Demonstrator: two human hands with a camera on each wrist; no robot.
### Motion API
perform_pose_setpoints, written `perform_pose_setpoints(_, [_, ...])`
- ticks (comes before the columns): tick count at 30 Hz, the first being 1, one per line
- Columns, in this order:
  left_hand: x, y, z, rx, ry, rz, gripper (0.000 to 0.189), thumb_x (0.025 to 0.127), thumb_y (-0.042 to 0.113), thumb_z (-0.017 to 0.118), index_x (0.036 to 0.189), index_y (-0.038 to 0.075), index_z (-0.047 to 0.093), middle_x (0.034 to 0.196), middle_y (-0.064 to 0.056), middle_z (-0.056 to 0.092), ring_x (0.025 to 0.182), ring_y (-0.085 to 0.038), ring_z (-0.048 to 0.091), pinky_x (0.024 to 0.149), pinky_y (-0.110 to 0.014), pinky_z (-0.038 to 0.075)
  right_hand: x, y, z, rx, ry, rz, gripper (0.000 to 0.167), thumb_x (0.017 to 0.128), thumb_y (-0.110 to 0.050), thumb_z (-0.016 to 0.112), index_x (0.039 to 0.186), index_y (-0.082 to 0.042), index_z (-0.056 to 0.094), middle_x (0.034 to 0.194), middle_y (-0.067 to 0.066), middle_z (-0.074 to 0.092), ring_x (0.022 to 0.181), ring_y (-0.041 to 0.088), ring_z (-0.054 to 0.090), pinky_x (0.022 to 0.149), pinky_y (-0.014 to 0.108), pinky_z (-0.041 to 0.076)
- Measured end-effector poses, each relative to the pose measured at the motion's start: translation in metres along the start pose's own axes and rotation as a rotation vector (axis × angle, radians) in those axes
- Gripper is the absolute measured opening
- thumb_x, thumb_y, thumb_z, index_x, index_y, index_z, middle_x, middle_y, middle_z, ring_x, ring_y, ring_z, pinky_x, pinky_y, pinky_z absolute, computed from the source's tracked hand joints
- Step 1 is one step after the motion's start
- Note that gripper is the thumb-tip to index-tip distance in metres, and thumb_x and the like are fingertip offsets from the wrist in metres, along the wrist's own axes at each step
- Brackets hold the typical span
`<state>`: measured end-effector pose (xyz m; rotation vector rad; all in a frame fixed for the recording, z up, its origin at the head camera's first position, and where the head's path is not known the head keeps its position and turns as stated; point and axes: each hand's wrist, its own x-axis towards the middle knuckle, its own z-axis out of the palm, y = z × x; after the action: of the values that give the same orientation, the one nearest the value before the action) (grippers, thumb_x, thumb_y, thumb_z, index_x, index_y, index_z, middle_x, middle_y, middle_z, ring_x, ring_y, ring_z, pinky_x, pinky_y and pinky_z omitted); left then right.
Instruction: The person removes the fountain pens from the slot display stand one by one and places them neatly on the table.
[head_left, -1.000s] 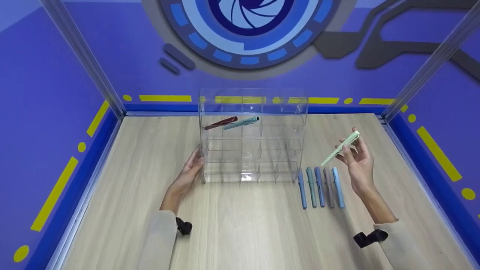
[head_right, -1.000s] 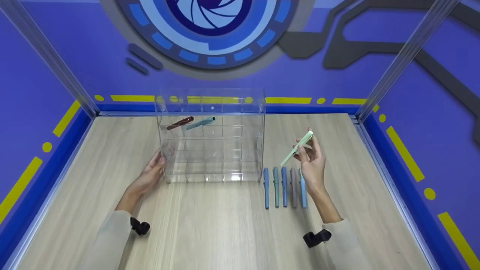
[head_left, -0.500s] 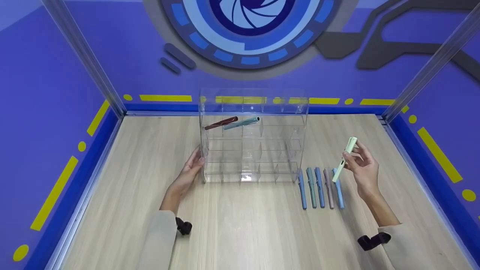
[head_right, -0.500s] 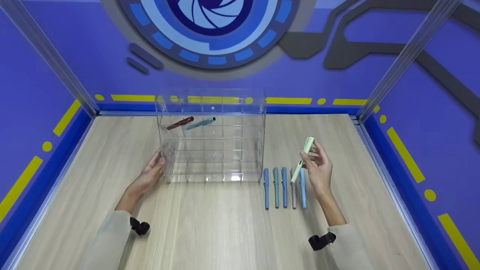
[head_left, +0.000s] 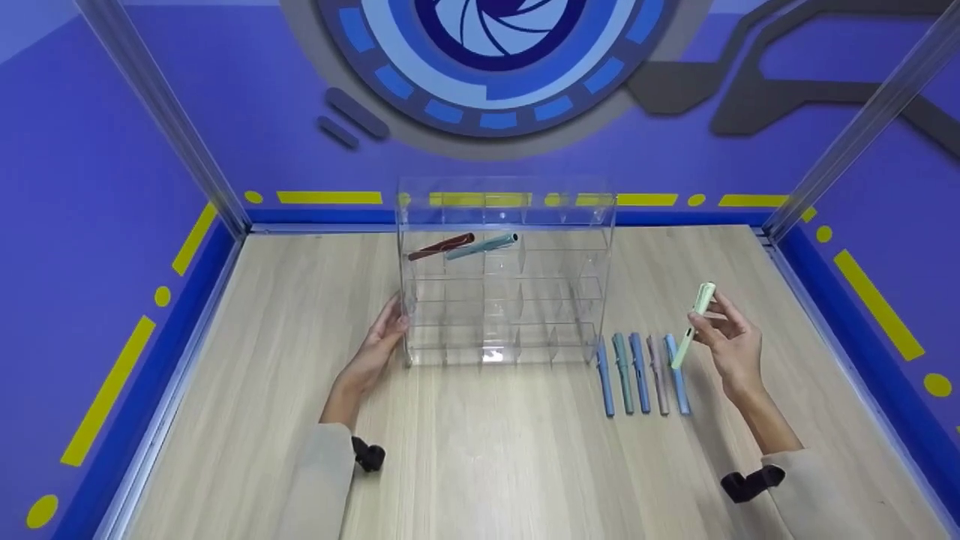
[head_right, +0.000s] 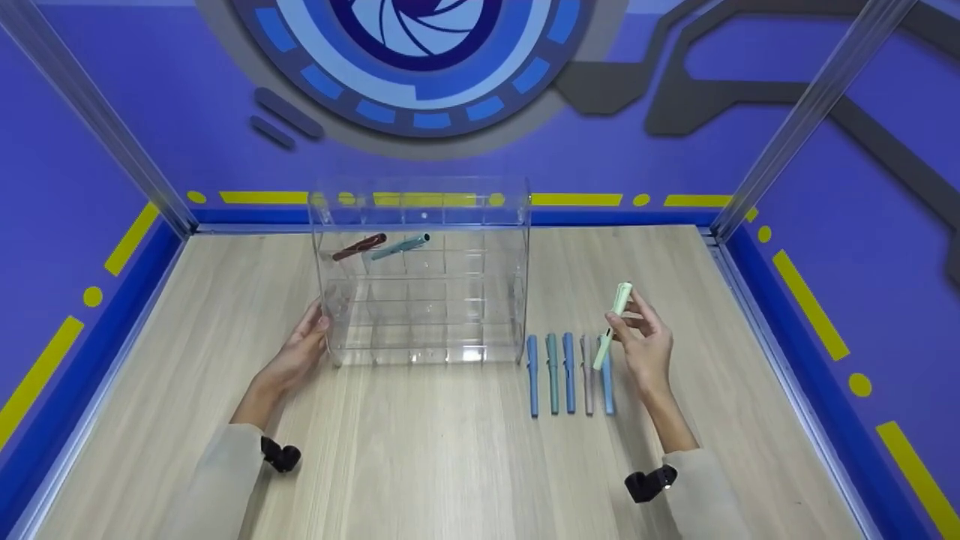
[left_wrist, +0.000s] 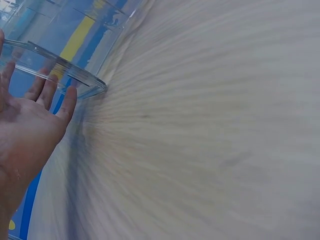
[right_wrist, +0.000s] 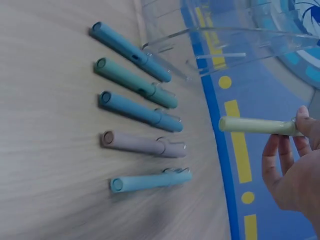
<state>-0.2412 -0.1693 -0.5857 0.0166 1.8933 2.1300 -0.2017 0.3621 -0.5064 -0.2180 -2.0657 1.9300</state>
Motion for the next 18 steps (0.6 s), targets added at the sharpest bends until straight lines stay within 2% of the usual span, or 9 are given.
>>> perform_pose_setpoints(6, [-0.001, 0.000, 0.000, -0.010, -0.017, 0.017, 0.073, 0.108, 0.037, 0.051, 0.166, 0.025, 0.009, 0.175, -0.005, 0.003, 0.162, -0.024, 0.000, 0.133, -0.045, 0.003, 0.001, 0.013, -0.010, -0.036, 0.013, 0.018, 0.063, 0.094, 0.001, 0.071, 0.151, -0.002, 0.047, 0.105, -0.008, 0.065, 0.085, 0.001, 0.069, 0.071, 0.016, 0.061])
perform_pose_setpoints(13, [-0.001, 0.000, -0.001, -0.006, -0.026, 0.028, 0.073, 0.108, 0.037, 0.052, 0.166, 0.026, 0.010, 0.175, -0.005, 0.004, 0.162, -0.023, 0.000, 0.133, -0.044, 0.002, 0.003, 0.028, -0.023, -0.020, -0.013, 0.035, 0.065, 0.092, 0.003, 0.072, 0.152, -0.001, 0.045, 0.101, -0.009, 0.069, 0.080, 0.000, 0.070, 0.067, 0.018, 0.062])
perform_pose_setpoints(18, [0.000, 0.000, -0.001, 0.009, -0.019, 0.019, 0.073, 0.108, 0.038, 0.051, 0.166, 0.027, 0.009, 0.175, -0.005, 0.005, 0.162, -0.025, 0.000, 0.133, -0.046, 0.002, 0.002, 0.033, -0.030, -0.100, -0.034, 0.034, 0.065, 0.093, 0.003, 0.071, 0.152, 0.000, 0.045, 0.098, -0.013, 0.070, 0.080, -0.002, 0.069, 0.067, 0.016, 0.061])
